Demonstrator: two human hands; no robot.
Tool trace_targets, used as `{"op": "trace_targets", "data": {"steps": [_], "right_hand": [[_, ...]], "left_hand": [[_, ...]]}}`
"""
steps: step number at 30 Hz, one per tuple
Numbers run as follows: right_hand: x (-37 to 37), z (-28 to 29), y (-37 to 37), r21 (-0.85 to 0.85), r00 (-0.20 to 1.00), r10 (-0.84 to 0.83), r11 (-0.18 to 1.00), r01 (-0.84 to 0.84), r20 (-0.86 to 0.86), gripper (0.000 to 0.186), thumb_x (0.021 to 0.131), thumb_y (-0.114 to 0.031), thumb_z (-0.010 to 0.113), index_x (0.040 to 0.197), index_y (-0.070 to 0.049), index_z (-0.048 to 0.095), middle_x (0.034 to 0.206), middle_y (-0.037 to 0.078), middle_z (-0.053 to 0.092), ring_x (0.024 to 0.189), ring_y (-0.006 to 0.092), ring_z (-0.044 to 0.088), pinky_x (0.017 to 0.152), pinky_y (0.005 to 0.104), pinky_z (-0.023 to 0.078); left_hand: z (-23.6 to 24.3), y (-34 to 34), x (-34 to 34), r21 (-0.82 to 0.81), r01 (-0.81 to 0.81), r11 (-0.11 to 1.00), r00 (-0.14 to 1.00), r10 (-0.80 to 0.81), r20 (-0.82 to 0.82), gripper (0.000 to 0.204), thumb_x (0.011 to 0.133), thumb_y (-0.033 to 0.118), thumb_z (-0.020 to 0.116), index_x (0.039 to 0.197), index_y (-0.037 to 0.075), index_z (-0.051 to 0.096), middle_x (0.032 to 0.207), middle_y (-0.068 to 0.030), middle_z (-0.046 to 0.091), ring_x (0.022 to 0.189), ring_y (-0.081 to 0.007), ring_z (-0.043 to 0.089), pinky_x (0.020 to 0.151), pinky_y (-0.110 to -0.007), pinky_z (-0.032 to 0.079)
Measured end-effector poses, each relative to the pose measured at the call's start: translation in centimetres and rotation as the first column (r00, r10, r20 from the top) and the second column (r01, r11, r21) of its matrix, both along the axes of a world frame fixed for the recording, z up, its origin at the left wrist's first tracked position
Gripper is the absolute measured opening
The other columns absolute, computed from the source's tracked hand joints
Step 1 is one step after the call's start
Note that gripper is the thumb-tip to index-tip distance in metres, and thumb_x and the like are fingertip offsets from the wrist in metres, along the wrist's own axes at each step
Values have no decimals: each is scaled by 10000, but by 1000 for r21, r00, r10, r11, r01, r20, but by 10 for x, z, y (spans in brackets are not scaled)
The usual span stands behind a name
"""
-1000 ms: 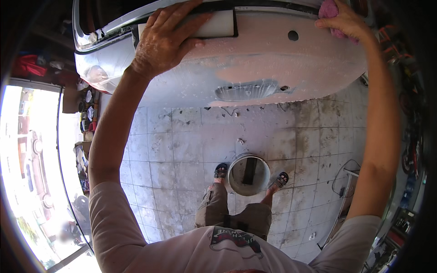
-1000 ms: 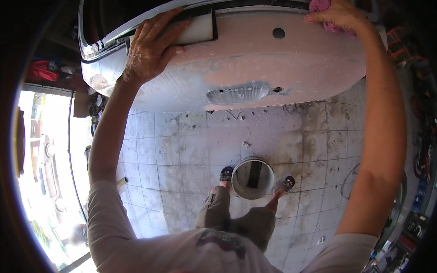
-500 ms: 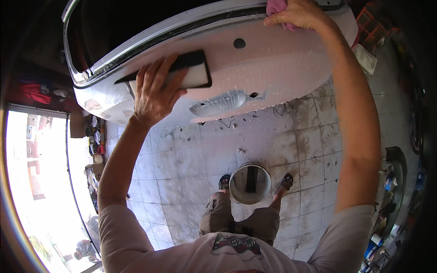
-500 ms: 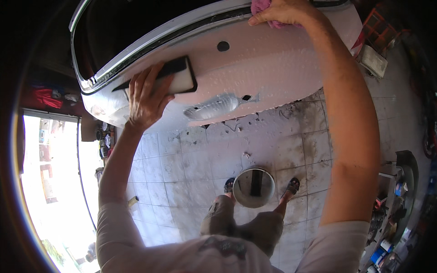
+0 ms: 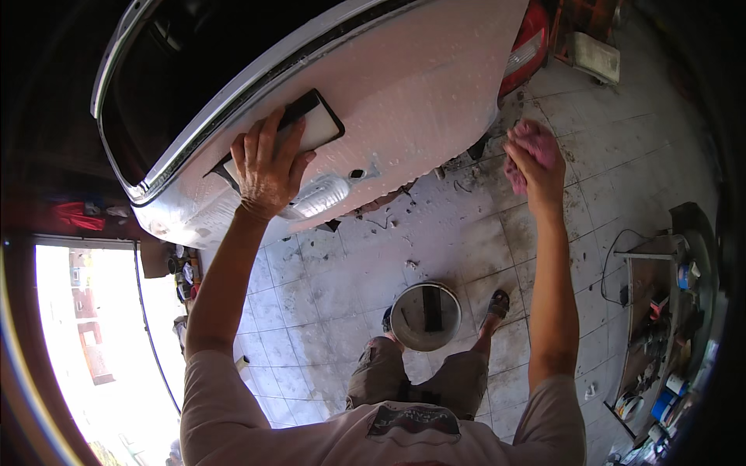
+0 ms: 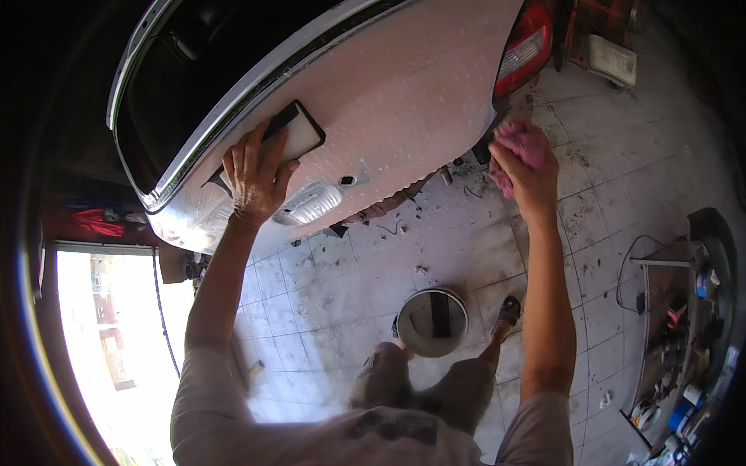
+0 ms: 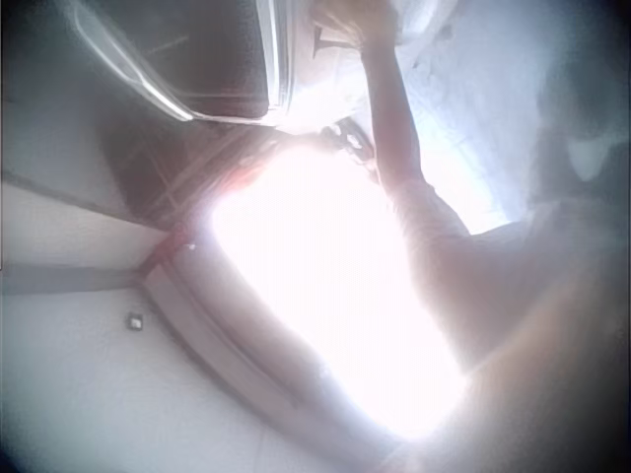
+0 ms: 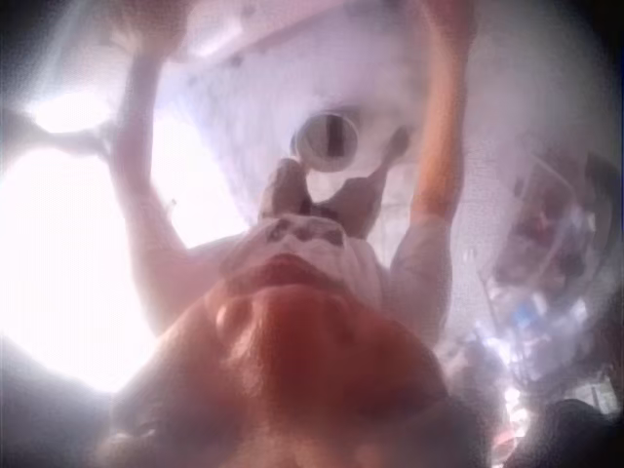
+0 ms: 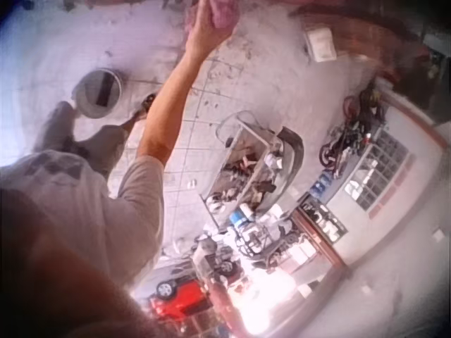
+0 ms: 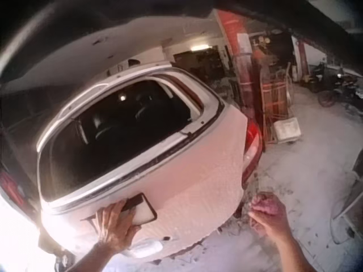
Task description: The person sands the rear trunk lid of a white car using a sanding block and a pink cloth. They repeatedly sand the surface and wipe it with the cloth, occasionally dipping the cloth into a bucket of water.
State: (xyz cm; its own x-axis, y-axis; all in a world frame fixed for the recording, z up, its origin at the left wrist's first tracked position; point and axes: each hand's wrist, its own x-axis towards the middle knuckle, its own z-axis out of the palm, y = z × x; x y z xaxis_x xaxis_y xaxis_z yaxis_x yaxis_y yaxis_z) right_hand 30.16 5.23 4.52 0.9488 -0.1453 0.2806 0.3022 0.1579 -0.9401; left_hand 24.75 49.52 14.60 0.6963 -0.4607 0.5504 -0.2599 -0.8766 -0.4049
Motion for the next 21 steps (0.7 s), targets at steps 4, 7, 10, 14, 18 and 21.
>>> {"op": "trace_targets", "data": {"steps": [4, 7, 10, 14, 18, 21], "right_hand": [[-94, -133, -103, -72, 840, -131, 991, 109, -526, 375, 915, -126, 866, 1242, -44, 705, 963, 10, 712, 786, 95, 647, 675, 267, 524], [-190, -232, -174, -103, 707, -191, 981, 165, -681, 277, 932, -135, 838, 1160, -68, 696, 918, 2, 686, 728, 100, 628, 618, 274, 515], [-304, -248, -218, -182, 496, -263, 962, 205, -828, 184, 958, -137, 792, 1055, -131, 635, 725, 0, 600, 500, 103, 540, 405, 293, 374], [-422, -254, -271, -158, 318, -303, 898, 410, -898, 134, 975, -114, 719, 1031, -140, 600, 658, 1, 554, 437, 108, 475, 323, 309, 267], [-465, -273, -287, -190, 304, -286, 932, 308, -909, 145, 961, -93, 707, 963, -143, 570, 594, 10, 523, 388, 128, 447, 296, 323, 259], [-475, -262, -289, -161, 196, -215, 952, 260, -957, 134, 945, -90, 706, 946, -138, 580, 602, 20, 547, 386, 142, 472, 304, 324, 306]], "left_hand": [[53, -79, 121, 59, 93, 994, 995, -95, 35, 559, 958, 461, 797, 1460, 232, 709, 1548, -104, 575, 1376, -346, 536, 1095, -549, 410], [39, -116, 135, -34, 50, 998, 997, -49, 55, 496, 1018, 418, 749, 1457, 191, 710, 1566, -128, 569, 1390, -372, 532, 1129, -536, 403], [-6, -97, 63, 43, 79, 996, 993, -82, 79, 533, 1001, 496, 744, 1455, 218, 719, 1562, -116, 573, 1366, -354, 542, 1119, -549, 396], [24, -109, 94, 131, 79, 988, 997, -81, 9, 552, 1013, 521, 718, 1482, 231, 704, 1560, -102, 566, 1371, -341, 537, 1091, -532, 404], [55, -180, 195, 119, -33, 992, 996, 23, 86, 503, 1022, 479, 724, 1463, 239, 701, 1538, -97, 575, 1348, -349, 551, 1060, -547, 447], [28, -199, 180, 71, -80, 994, 992, 72, 107, 523, 1006, 471, 748, 1472, 241, 691, 1548, -113, 563, 1350, -359, 551, 1083, -561, 444]]}}
